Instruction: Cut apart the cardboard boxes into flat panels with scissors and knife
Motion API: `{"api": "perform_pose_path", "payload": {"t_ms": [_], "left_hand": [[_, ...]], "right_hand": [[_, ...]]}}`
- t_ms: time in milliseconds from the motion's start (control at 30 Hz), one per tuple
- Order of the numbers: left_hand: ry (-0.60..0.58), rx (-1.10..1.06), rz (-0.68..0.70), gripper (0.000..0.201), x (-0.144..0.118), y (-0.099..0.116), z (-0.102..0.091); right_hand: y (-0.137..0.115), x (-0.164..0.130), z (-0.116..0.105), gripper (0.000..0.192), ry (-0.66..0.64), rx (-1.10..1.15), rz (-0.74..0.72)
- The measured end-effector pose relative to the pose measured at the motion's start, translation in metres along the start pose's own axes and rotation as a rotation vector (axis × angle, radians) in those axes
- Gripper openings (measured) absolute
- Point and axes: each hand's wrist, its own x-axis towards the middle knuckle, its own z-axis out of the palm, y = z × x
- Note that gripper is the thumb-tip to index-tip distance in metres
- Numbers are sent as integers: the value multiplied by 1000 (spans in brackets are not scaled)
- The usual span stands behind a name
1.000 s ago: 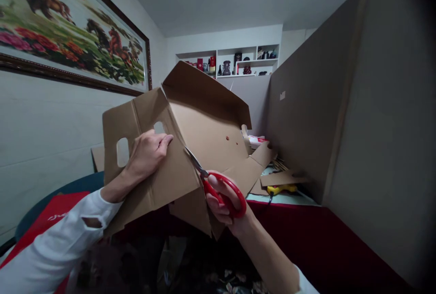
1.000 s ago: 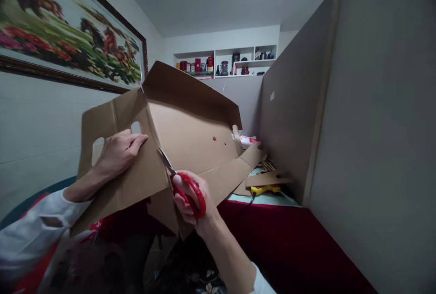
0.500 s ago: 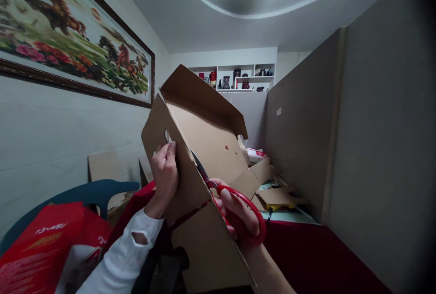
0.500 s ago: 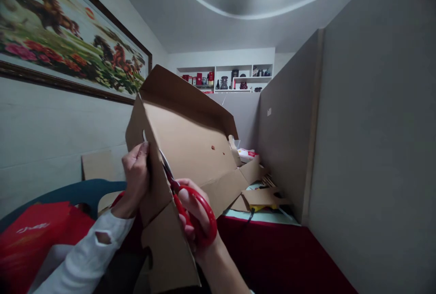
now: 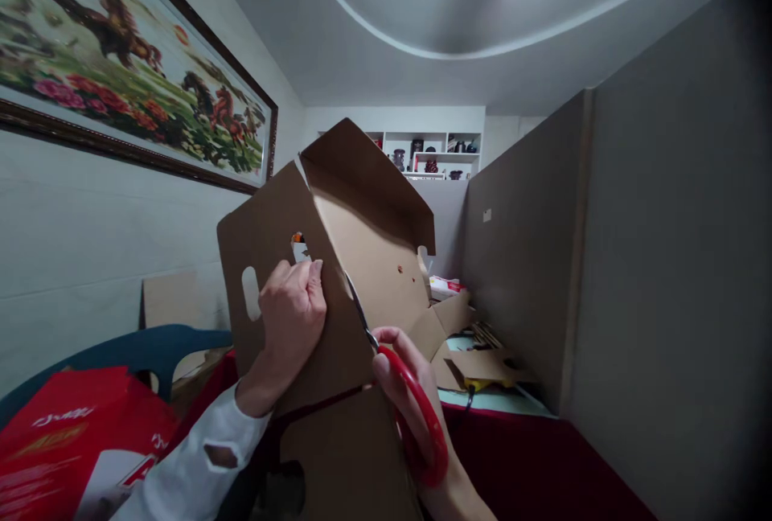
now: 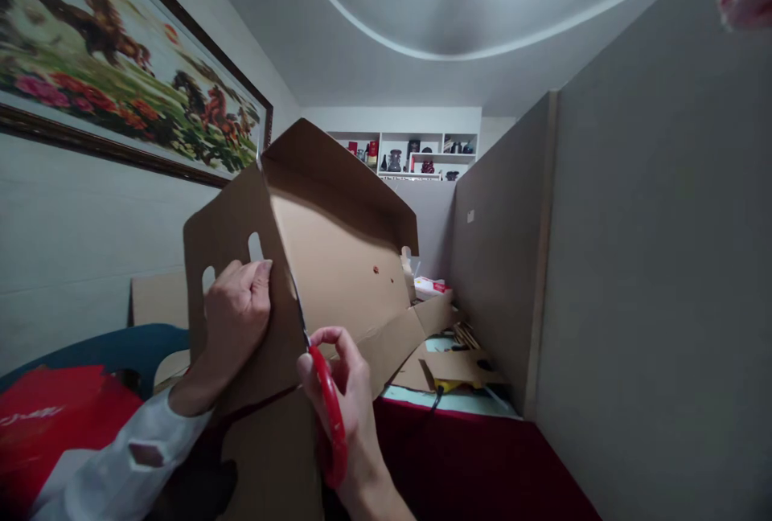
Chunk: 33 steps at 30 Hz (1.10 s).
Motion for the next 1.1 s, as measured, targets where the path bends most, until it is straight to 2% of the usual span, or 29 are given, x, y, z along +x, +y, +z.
{"api": "perform_pose_path", "payload": {"t_ms": [200,333,467,600,667,767,900,1000,1100], "left_hand": [[70,119,121,39,-6,-4,-5],[69,122,180,39,-2,-9,-8],[56,145,233,39,0,-12,-8],[30,168,259,39,-5,-12,-2],[33,171,244,39,-9,-13,1],[43,169,221,39,-16,-17,5],[37,168,214,40,-24,-25,8],[-2,164,256,39,-26,-28,7],[-38,151,329,40,-27,-28,4]], "right_hand": [[5,0,-1,58,-28,-87,-2],[-6,-2,-2,49,-47,-165,-7],[-30,-7,-5,40,-174,-378,25],[-38,-9,-7,28,-175,-613,-58],[-30,-5,-8,29,-148,-593,-26],[-9,2,-9,39,-60,-435,65],[15,8,-11,43,7,-320,87],[14,5,-16,41,-18,-324,124],[0,-2,-22,41,-96,-341,224]]}}
